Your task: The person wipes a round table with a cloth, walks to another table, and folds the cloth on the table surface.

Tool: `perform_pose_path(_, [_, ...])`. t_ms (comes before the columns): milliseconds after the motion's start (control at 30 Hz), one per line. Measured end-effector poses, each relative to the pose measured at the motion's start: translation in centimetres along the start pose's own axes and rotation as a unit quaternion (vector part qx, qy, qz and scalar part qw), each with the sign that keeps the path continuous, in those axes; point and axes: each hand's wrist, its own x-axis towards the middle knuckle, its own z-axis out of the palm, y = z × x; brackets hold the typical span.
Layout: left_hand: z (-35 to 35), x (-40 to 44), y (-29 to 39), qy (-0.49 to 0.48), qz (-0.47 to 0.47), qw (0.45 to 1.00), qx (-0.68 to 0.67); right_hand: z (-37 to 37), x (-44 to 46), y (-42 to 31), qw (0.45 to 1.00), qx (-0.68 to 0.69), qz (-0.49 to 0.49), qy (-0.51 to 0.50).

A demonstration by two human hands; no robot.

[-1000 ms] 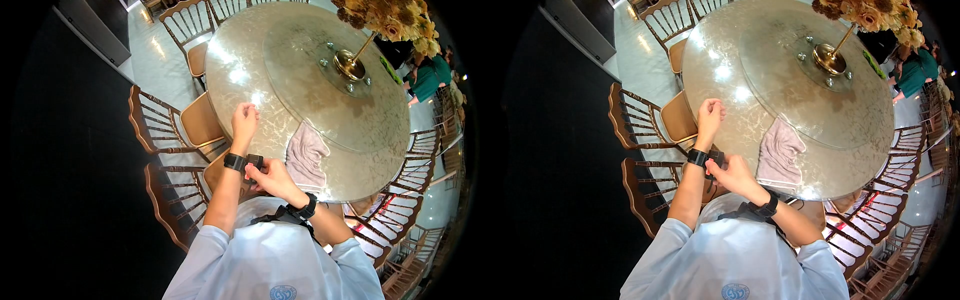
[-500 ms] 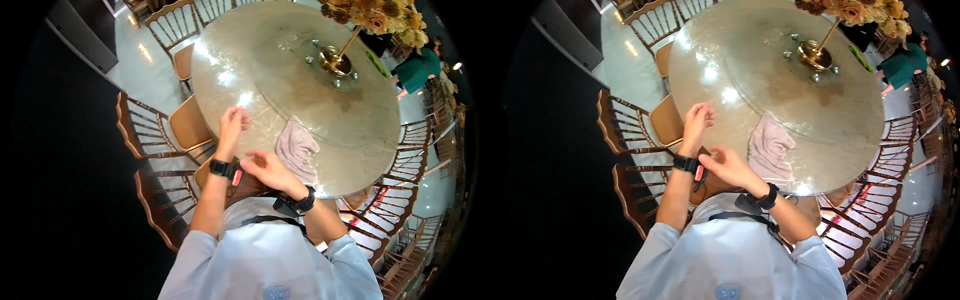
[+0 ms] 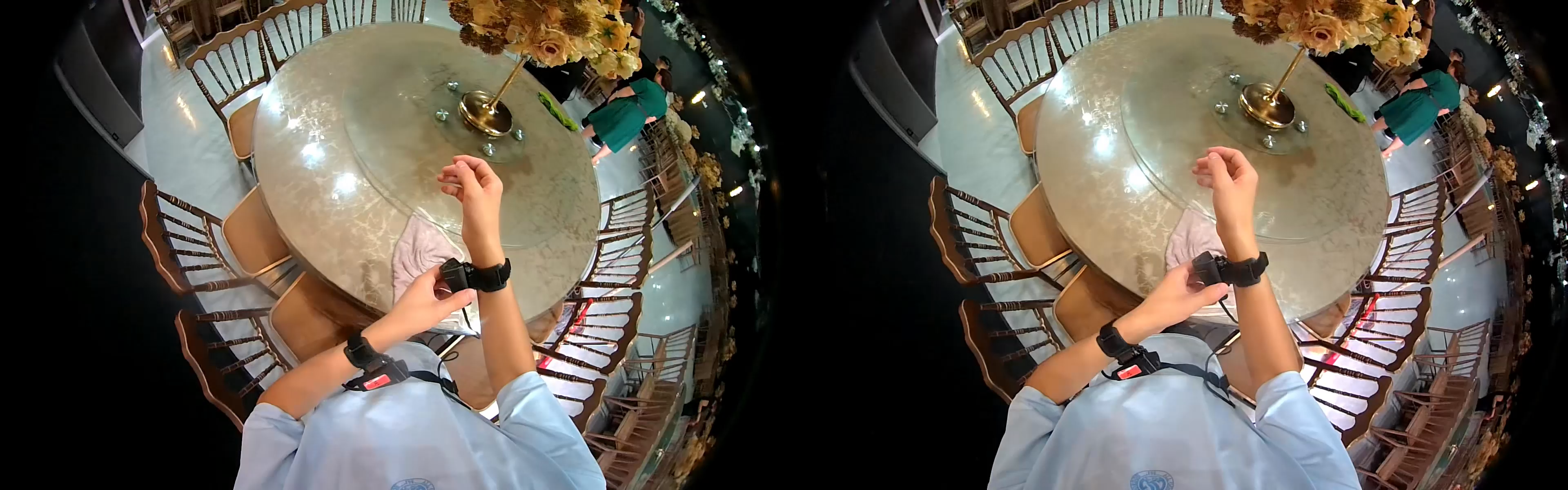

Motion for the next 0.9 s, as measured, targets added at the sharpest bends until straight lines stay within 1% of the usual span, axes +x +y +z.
perform_pose_path(67, [0.4,0.3,-0.2,0.047,-0.011,0.999,0.013,-0.3,0.3,0.5,1.0,-0.022,-0.009,0.007])
perform_pose_path(167, [0.9,0.3,-0.4,0.062,-0.022,0.998,0.019,-0.7,0.5,1.4,0.998,-0.061,-0.034,0.009])
perform_pose_path(333, [1.3,0.0,-1.0,0.057,-0.035,0.997,0.031,-1.3,0.8,2.8,0.985,-0.153,-0.085,0.0])
perform_pose_path(467, [1.2,0.0,-1.4,0.047,-0.032,0.997,0.043,-1.2,0.9,3.0,0.987,-0.144,-0.069,-0.011])
perform_pose_path(533, [1.4,-0.2,-1.1,0.051,-0.038,0.998,0.027,-1.1,0.8,3.2,0.994,-0.101,-0.035,-0.022])
perform_pose_path(633, [1.1,-0.3,-0.9,0.047,-0.05,0.997,0.024,-0.8,0.7,3.3,0.995,-0.093,-0.01,-0.031])
perform_pose_path(667, [1.0,-0.4,-0.8,0.04,-0.057,0.997,0.034,-0.7,0.5,3.5,0.995,-0.092,-0.009,-0.031])
perform_pose_path(700, [0.8,-0.4,-0.5,0.04,-0.057,0.997,0.034,-0.6,0.4,3.8,0.991,-0.125,-0.037,-0.036])
perform_pose_path(733, [0.7,-0.7,-0.1,0.042,-0.079,0.996,0.017,-0.4,0.1,4.1,0.985,-0.157,-0.062,-0.041])
perform_pose_path(767, [0.7,-0.9,0.4,0.042,-0.101,0.994,0.0,-0.3,-0.1,4.2,0.985,-0.156,-0.061,-0.042])
perform_pose_path(900, [0.6,-1.4,0.9,0.051,-0.123,0.991,-0.033,-0.2,-0.4,4.9,0.987,-0.149,-0.042,-0.05])
